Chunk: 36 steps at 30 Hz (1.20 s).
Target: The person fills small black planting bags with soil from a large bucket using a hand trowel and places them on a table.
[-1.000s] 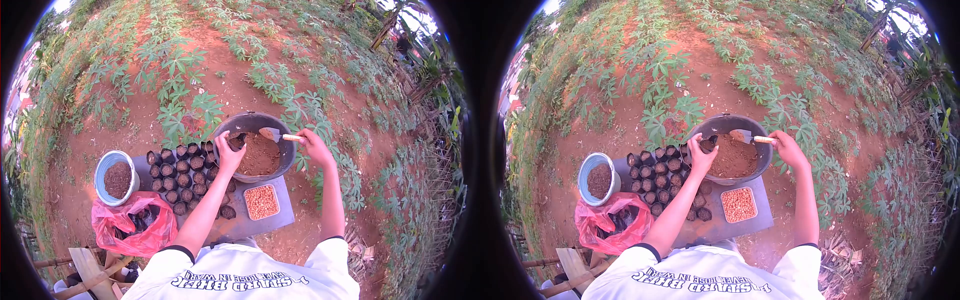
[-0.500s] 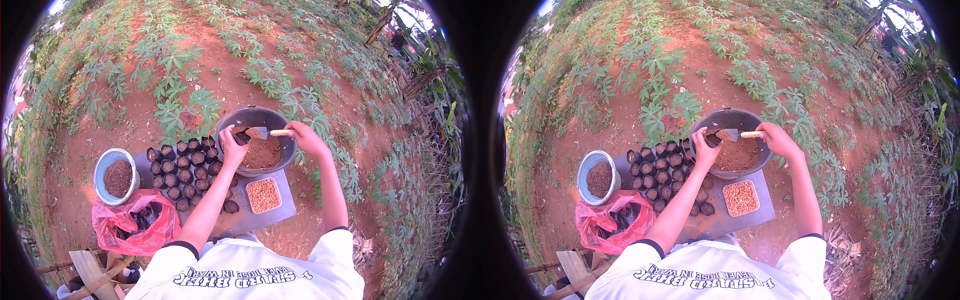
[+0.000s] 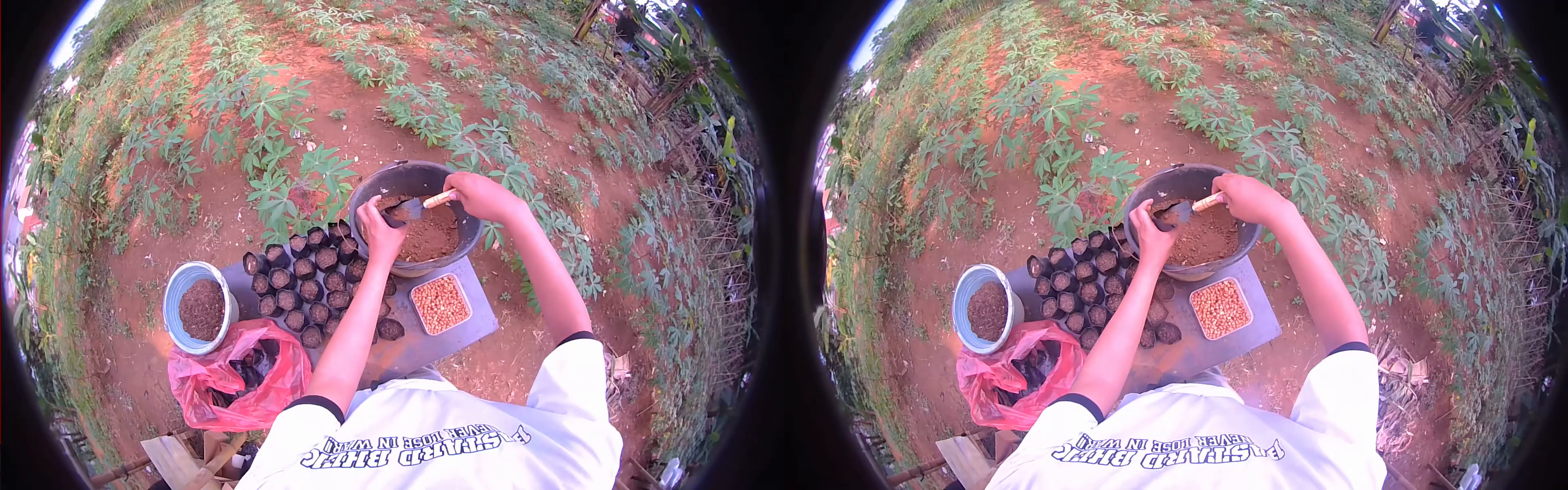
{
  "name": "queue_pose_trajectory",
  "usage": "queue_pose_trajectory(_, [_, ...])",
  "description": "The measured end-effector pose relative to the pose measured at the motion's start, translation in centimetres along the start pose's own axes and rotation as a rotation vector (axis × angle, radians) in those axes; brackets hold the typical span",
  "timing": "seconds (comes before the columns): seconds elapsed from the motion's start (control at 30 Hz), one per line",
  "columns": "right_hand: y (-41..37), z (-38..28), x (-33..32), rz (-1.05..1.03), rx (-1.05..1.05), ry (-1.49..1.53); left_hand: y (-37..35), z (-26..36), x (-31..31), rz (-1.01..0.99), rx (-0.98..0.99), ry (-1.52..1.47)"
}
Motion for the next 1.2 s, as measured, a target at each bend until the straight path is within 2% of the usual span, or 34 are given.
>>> queue_pose_trajectory(0.3, [1.2,-3.0,-1.5,-0.009,-0.074,-0.267,0.0,0.1,-0.1,-0.017,-0.049,-0.032])
queue_pose_trajectory(0.53, [0.4,-2.4,-3.2,0.047,-0.118,-0.18,-0.1,0.1,-0.2,-0.008,-0.042,-0.007])
queue_pose_trajectory(0.73, [-0.9,3.3,-3.4,0.216,-0.031,-0.011,-0.1,-0.7,0.0,0.004,-0.024,0.055])
queue_pose_trajectory(0.93, [-1.0,9.1,1.0,0.279,0.146,0.174,-0.1,-0.6,-0.2,0.026,-0.047,0.099])
queue_pose_trajectory(1.07, [0.9,11.3,6.0,0.194,0.158,0.245,-0.2,-0.9,-0.2,0.043,-0.076,0.117])
queue_pose_trajectory(1.2, [3.5,11.6,10.4,0.19,0.06,0.279,-0.3,-1.7,-0.1,0.08,-0.141,0.072])
Point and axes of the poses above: each hand's wrist, its own y-axis towards the middle knuckle, its own x-axis out of the palm, z = x × y, the point moved 3 cm from there along y, towards the middle knuckle, and after that the axes turned 11 degrees about x, right-handed, at the moved point
